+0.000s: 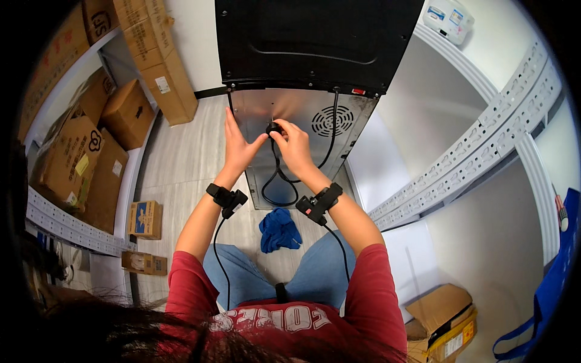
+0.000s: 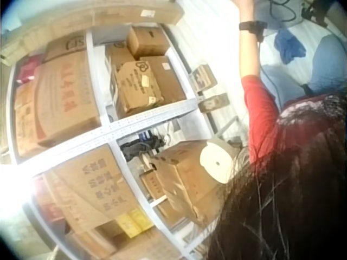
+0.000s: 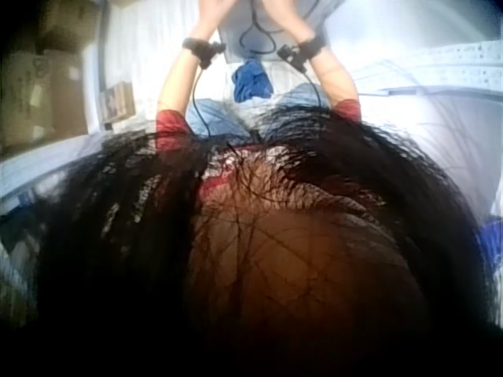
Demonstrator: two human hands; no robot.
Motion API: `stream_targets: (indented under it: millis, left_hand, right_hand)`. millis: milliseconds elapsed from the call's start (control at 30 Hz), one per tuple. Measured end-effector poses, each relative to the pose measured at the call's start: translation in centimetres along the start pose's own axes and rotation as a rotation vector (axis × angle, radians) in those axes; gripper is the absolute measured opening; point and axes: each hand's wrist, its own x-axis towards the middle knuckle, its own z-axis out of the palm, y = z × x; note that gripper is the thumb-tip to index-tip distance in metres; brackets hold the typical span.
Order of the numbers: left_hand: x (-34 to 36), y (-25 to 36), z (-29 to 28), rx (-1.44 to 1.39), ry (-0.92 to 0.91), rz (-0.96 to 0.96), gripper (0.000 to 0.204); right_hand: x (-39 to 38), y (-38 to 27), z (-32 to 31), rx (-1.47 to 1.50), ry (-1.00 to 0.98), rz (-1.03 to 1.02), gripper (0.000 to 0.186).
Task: The person unscrews several screws from the back panel of a microwave using a screwdriver, then wipes the casing and rear panel with a blue cloth.
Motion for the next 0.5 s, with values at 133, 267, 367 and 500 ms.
stream_targets:
  millis: [133,267,367,500]
  left_hand:
    - [0.01,0.1,0.16,-0.022,0.005,0.004,0.113]
    - [0.12,0.18,0.31,-0.059,0.026,-0.009,0.116]
    - [0.13,0.14,0.71,-0.022,0.079,-0.015,0.116]
    - [-0.04,-0.06,0.92,-0.031,0.1,-0.017,0.112]
  right_hand:
    - [-0.04,0.02,0.0,0.007,-0.004,0.04,0.027]
    - [0.08,0.04,0.26,-0.018,-0.006,0.044,0.027]
    - [0.3,0.01,0.22,-0.032,-0.006,0.028,0.027]
    - [0.78,-0.51,0.01,-0.079,-0.036,0.047,0.027]
